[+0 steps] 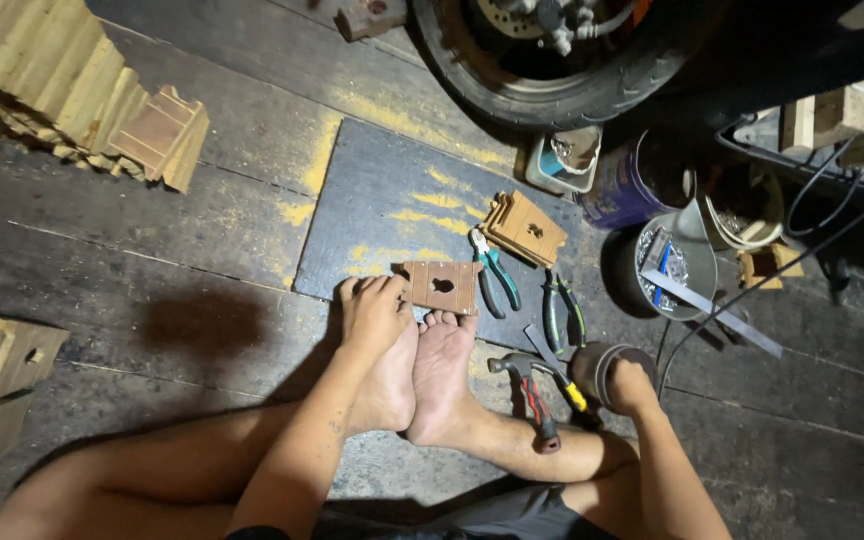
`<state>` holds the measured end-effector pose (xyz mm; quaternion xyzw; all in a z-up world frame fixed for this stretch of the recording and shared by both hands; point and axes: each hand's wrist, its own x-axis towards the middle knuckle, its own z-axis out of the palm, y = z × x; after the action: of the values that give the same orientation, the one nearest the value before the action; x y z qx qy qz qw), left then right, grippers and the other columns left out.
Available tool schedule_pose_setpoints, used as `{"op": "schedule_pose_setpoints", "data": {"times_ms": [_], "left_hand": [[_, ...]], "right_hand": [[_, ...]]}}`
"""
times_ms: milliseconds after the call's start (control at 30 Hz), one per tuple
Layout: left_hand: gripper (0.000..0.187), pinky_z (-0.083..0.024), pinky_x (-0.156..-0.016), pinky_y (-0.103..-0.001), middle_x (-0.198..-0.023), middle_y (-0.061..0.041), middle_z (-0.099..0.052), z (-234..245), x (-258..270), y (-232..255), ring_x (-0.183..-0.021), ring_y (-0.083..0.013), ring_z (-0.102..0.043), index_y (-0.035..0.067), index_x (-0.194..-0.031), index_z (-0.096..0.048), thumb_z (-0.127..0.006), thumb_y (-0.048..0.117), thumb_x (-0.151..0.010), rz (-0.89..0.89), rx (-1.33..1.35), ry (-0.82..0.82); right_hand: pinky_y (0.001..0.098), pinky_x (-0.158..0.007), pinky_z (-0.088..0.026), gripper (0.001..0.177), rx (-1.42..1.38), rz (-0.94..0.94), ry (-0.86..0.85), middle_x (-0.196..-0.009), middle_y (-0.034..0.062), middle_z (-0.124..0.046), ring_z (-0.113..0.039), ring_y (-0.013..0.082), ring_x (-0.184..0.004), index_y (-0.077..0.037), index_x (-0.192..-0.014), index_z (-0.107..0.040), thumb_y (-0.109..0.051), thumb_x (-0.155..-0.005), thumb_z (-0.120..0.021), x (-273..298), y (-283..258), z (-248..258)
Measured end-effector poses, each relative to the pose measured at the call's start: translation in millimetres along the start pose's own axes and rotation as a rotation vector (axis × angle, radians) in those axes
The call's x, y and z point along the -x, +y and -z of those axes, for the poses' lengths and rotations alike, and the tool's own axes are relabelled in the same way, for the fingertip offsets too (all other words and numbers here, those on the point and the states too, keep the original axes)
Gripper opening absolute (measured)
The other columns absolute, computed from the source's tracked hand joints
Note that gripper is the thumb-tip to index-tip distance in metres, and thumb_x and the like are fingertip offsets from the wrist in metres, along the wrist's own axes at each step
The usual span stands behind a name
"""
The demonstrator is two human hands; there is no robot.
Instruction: The person assembles small wooden components by aligning pieces, securing them with pliers and a hammer, and drilling a hole using a power drill.
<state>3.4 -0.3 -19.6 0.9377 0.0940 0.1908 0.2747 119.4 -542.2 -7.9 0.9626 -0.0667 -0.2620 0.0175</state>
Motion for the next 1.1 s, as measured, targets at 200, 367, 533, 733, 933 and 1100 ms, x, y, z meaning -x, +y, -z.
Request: {"op": "schedule_pose_setpoints", "data": {"times_ms": [200,367,533,733,933,1100], "left_hand": [[0.023,-0.042,-0.102,-0.046,-0.086,0.004,-0.069,2.0,-2.8,3.5,-0.094,-0.0177,-0.071,0.029,-0.094,-0.066,-0.076,0.032,-0.074,0.008,0.033,0.003],[0.023,-0.043,-0.102,-0.046,-0.085,0.005,-0.068,-0.1,-2.6,3.6,-0.094,-0.0178,-0.071,0.031,-0.094,-0.066,-0.076,0.032,-0.074,0.016,0.019,0.011],[0.026,-0.036,-0.112,-0.048,-0.100,0.005,-0.079,43.7,-17.7,23.8,-0.099,-0.0193,-0.070,0.023,-0.106,-0.075,-0.085,0.022,-0.083,0.142,0.107,-0.262],[0.023,-0.039,-0.105,-0.048,-0.094,0.005,-0.078,40.5,-16.1,22.2,-0.095,-0.0205,-0.071,0.022,-0.100,-0.075,-0.085,0.018,-0.080,0.110,0.114,-0.194],[0.025,-0.040,-0.107,-0.049,-0.096,0.005,-0.079,46.4,-18.5,23.2,-0.097,-0.0201,-0.071,0.023,-0.103,-0.076,-0.085,0.019,-0.080,0.135,0.141,-0.230],[0.019,-0.047,-0.099,-0.045,-0.081,0.007,-0.069,13.9,-7.1,7.5,-0.091,-0.0183,-0.072,0.031,-0.086,-0.066,-0.079,0.030,-0.072,0.065,0.129,-0.025]], "right_hand": [[0.0643,-0.091,-0.058,0.042,-0.066,0.130,0.037,-0.102,0.0313,-0.080,-0.074,0.0528,-0.106,0.002,-0.114,-0.079,-0.025,-0.083,-0.067,24.8,-4.7,6.4],[0.0616,-0.097,-0.055,0.039,-0.181,0.111,0.168,-0.108,0.0329,-0.079,-0.071,0.0532,-0.112,0.002,-0.118,-0.077,-0.026,-0.092,-0.069,51.4,-12.7,24.7],[0.0455,-0.112,-0.054,0.048,-0.283,0.101,0.124,-0.125,0.0161,-0.079,-0.075,0.0344,-0.117,-0.004,-0.131,-0.072,-0.007,-0.083,-0.072,65.8,-18.5,37.0],[0.0438,-0.099,-0.059,0.042,-0.255,0.048,0.182,-0.116,0.0163,-0.083,-0.077,0.0330,-0.108,-0.008,-0.125,-0.080,-0.007,-0.084,-0.075,57.6,2.9,41.1],[0.0431,-0.089,-0.063,0.018,-0.496,0.002,0.271,-0.107,0.0181,-0.080,-0.077,0.0278,-0.087,0.000,-0.117,-0.074,-0.011,-0.103,-0.075,104.1,-68.1,100.4],[0.0499,-0.086,-0.055,0.020,-0.441,0.666,0.489,-0.088,0.0210,-0.072,-0.072,0.0461,-0.092,-0.004,-0.095,-0.074,-0.023,-0.098,-0.081,128.0,-178.6,110.8]]}}
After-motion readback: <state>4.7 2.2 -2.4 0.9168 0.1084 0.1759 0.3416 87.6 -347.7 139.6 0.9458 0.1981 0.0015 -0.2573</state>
